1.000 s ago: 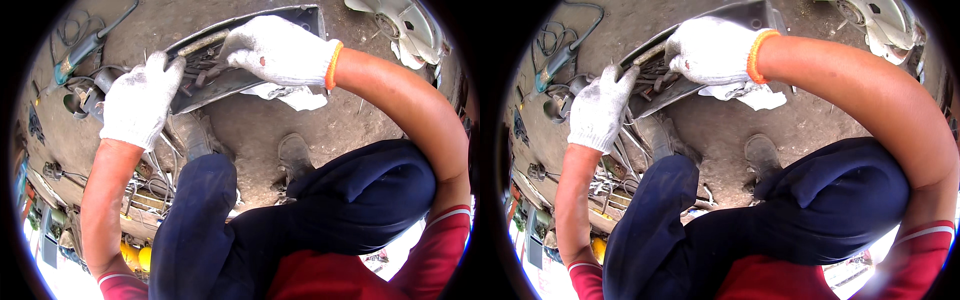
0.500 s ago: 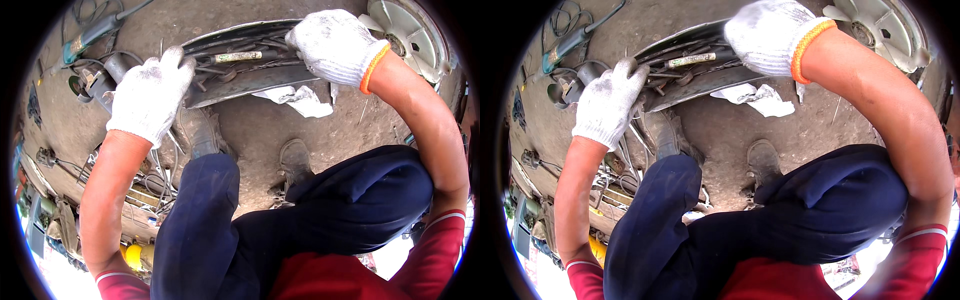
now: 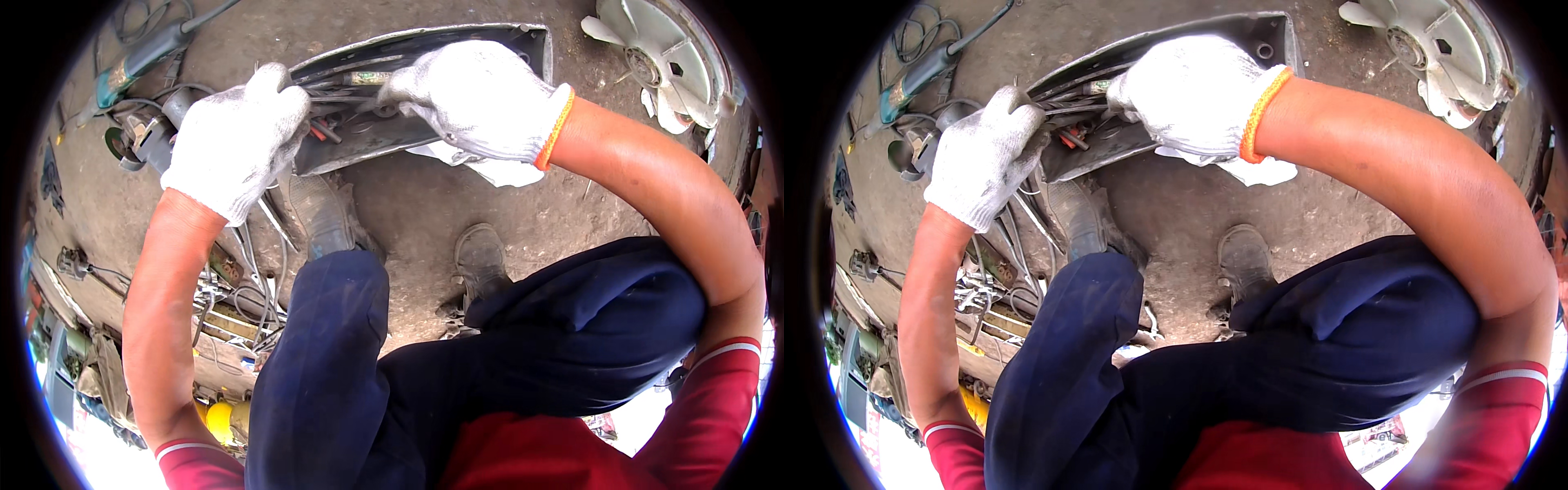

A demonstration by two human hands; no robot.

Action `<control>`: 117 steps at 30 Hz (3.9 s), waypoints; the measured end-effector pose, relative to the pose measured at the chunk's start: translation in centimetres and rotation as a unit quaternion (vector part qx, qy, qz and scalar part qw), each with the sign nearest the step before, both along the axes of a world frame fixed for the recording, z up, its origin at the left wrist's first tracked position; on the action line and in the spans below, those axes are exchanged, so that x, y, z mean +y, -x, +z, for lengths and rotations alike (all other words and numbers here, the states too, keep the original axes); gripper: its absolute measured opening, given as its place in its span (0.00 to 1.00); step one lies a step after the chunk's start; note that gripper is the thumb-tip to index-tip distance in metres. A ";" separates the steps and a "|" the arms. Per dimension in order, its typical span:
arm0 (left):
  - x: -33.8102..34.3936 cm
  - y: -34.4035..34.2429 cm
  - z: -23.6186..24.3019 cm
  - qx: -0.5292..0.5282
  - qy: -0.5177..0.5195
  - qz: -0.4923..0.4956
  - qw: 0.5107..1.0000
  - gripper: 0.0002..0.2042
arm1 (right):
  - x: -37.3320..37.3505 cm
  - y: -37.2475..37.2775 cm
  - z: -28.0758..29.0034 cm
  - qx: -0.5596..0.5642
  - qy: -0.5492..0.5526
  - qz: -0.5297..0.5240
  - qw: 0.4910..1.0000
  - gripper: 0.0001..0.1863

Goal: The person attaches a fan blade to a motor shaft and secures it with a nut. They then wipe a wrench with a white cloth and place it in a tool tray. Finally, they sort through various tools and parts in the tray.

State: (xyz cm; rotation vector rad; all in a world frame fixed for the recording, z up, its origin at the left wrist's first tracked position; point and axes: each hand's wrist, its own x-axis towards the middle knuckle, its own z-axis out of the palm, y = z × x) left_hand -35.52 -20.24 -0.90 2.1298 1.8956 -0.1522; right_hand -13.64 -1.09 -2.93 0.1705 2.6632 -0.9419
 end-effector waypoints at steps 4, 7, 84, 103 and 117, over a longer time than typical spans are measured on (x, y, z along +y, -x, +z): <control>-0.1 -0.1 0.3 -0.008 -0.008 0.031 0.999 0.11 | 0.8 -0.1 1.1 -0.004 -0.058 0.007 0.998 0.14; -0.1 0.0 0.3 -0.006 -0.014 0.037 0.999 0.10 | 0.9 0.1 2.0 -0.006 -0.116 0.031 0.993 0.16; -4.6 -12.2 -0.6 -0.451 0.202 0.256 0.831 0.20 | -1.7 6.0 6.1 0.077 -0.057 0.162 0.982 0.09; -4.6 -12.0 -0.5 -0.457 0.167 0.250 0.837 0.19 | 2.2 2.9 7.5 0.002 -0.239 0.205 0.949 0.10; -3.9 -12.3 -0.5 -0.447 0.203 0.221 0.843 0.21 | -1.7 7.3 1.7 -0.075 -0.197 0.234 0.949 0.09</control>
